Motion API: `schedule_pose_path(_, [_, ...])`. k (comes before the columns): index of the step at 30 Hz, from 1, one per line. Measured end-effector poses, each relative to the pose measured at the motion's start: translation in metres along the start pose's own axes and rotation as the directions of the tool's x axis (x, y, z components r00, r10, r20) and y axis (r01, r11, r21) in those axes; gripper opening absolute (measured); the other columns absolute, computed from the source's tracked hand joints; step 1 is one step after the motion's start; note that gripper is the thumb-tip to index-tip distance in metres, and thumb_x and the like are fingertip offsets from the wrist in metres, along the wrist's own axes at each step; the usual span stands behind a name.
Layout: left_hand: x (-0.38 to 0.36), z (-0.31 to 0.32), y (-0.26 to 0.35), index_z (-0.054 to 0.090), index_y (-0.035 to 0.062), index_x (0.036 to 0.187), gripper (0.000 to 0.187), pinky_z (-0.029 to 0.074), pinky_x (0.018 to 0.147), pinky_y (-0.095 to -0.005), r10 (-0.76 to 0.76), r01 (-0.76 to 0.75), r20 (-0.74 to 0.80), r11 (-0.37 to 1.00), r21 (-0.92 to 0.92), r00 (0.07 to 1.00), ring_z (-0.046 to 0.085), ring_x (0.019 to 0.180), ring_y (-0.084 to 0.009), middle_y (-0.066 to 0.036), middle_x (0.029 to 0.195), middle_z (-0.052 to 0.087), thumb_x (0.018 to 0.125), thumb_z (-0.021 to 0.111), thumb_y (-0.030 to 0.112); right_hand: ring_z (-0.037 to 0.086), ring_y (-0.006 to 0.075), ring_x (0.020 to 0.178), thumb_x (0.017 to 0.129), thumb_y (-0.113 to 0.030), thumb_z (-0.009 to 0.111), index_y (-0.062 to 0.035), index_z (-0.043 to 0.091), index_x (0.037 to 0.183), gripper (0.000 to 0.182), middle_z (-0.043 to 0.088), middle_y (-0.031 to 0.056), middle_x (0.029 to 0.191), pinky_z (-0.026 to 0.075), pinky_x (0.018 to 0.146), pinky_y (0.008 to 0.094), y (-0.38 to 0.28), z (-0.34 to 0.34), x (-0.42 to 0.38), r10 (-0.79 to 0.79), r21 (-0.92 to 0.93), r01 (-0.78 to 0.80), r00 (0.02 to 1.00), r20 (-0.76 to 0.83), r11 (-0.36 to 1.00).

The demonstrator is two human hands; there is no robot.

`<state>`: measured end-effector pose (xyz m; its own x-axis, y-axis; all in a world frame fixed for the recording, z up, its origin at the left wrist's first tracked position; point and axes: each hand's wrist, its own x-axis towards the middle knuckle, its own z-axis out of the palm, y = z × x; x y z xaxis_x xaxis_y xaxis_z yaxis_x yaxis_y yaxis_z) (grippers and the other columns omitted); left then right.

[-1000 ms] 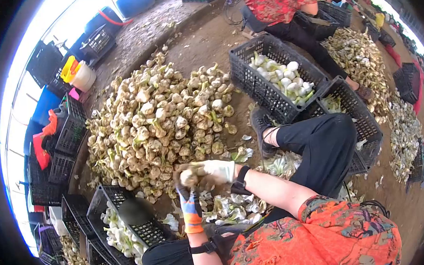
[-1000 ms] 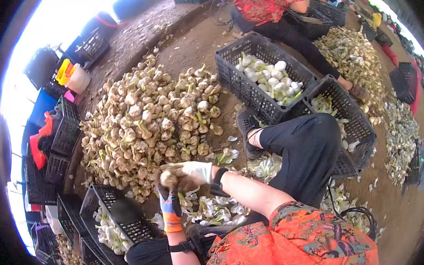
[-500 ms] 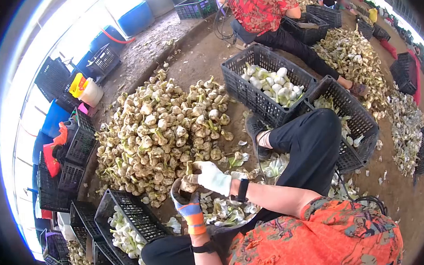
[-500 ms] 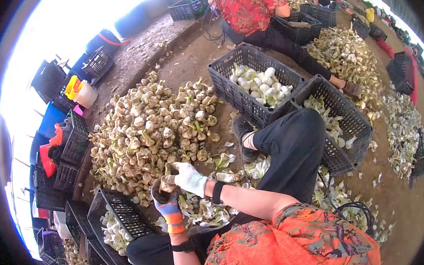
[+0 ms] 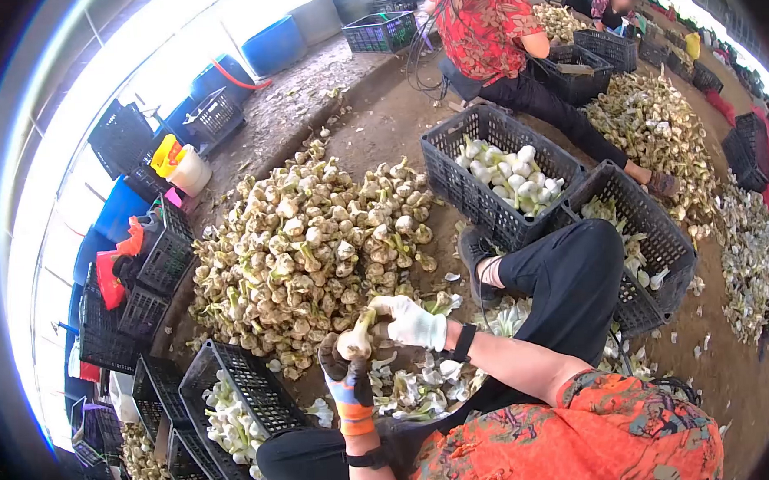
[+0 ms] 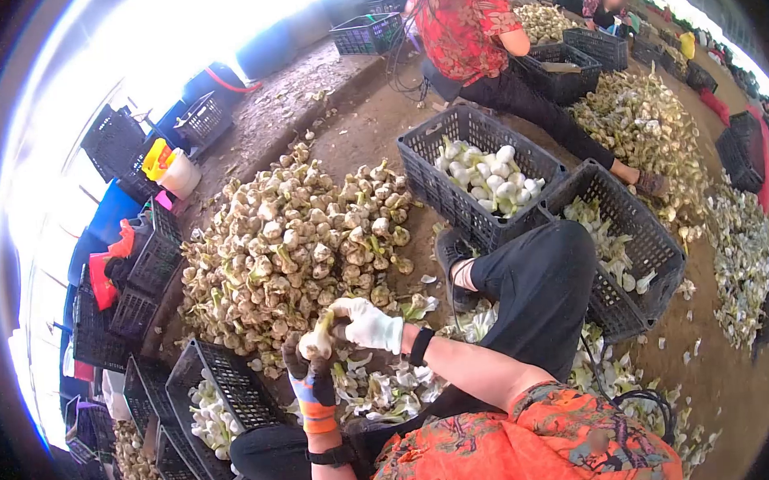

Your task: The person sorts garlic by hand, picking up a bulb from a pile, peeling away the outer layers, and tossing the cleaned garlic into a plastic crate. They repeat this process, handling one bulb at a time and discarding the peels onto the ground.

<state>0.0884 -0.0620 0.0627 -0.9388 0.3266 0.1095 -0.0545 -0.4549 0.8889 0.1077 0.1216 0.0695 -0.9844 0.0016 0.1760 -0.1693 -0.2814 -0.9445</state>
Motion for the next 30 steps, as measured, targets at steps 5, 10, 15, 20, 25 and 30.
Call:
schedule_pose_path(5, [0.007,-0.016,-0.023,0.045,0.0078,0.124,0.057,0.051,0.087,-0.0361,0.112,-0.115,0.025,0.981,0.159,0.993,0.057,0.102,-0.0219,-0.009,0.115,0.056,0.073,0.067,-0.010,0.056,0.0069,0.085,0.082,-0.019,0.070,-0.0022,0.061,0.103,0.028,0.064,0.0005,0.095,0.047,0.076,0.0245,-0.020,0.011,-0.002,0.200,0.120,-0.199,0.980,0.002,0.973])
schedule_pose_path(10, [0.008,-0.025,-0.038,0.050,0.0059,0.115,0.055,0.051,0.086,-0.0352,0.145,-0.144,0.006,0.976,0.164,0.989,0.058,0.102,-0.0210,-0.009,0.113,0.057,0.067,0.069,-0.014,0.057,0.0071,0.083,0.084,-0.017,0.069,-0.0005,0.063,0.098,0.023,0.065,0.0008,0.090,0.047,0.076,0.0255,-0.006,0.027,0.002,0.238,0.072,-0.230,0.962,-0.135,0.970])
schedule_pose_path(15, [0.007,-0.015,-0.027,0.049,0.0050,0.117,0.056,0.047,0.091,-0.0338,0.163,-0.159,-0.007,0.971,0.181,0.987,0.055,0.105,-0.0202,-0.009,0.116,0.056,0.068,0.071,-0.011,0.058,0.0075,0.088,0.083,-0.008,0.066,0.0008,0.063,0.103,0.022,0.066,0.0027,0.097,0.047,0.081,0.0257,-0.007,0.016,-0.001,0.233,0.102,-0.230,0.972,-0.017,0.968])
schedule_pose_path(20, [-0.001,0.013,0.007,0.040,0.0071,0.131,0.045,0.047,0.090,-0.0351,-0.086,0.088,0.018,0.986,-0.142,0.996,0.054,0.105,-0.0223,-0.010,0.120,0.052,0.090,0.058,0.012,0.059,0.0137,0.090,0.081,0.001,0.059,-0.0003,0.061,0.097,0.016,0.064,0.0062,0.096,0.046,0.082,0.0270,0.000,0.003,-0.001,-0.165,-0.167,0.158,0.986,-0.031,0.973])
schedule_pose_path(25, [0.003,0.004,-0.015,0.040,0.0082,0.132,0.043,0.051,0.072,-0.0297,-0.093,0.097,-0.045,0.992,0.085,0.995,0.058,0.089,-0.0192,-0.011,0.112,0.055,0.092,0.053,0.016,0.059,0.0206,0.088,0.069,0.002,0.057,0.0002,0.062,0.096,0.027,0.061,0.0124,0.094,0.045,0.081,0.0302,0.002,0.016,-0.004,-0.184,-0.480,0.164,0.983,0.006,0.862])
schedule_pose_path(30, [0.003,0.000,0.007,0.044,0.0032,0.128,0.047,0.053,0.075,-0.0312,-0.264,0.264,0.035,0.964,0.008,0.964,0.060,0.091,-0.0205,-0.010,0.108,0.058,0.087,0.063,0.017,0.062,0.0127,0.071,0.076,0.002,0.056,-0.0006,0.066,0.094,0.021,0.067,0.0045,0.080,0.051,0.062,0.0276,-0.010,0.013,-0.006,0.196,0.014,-0.197,0.966,-0.168,0.980])
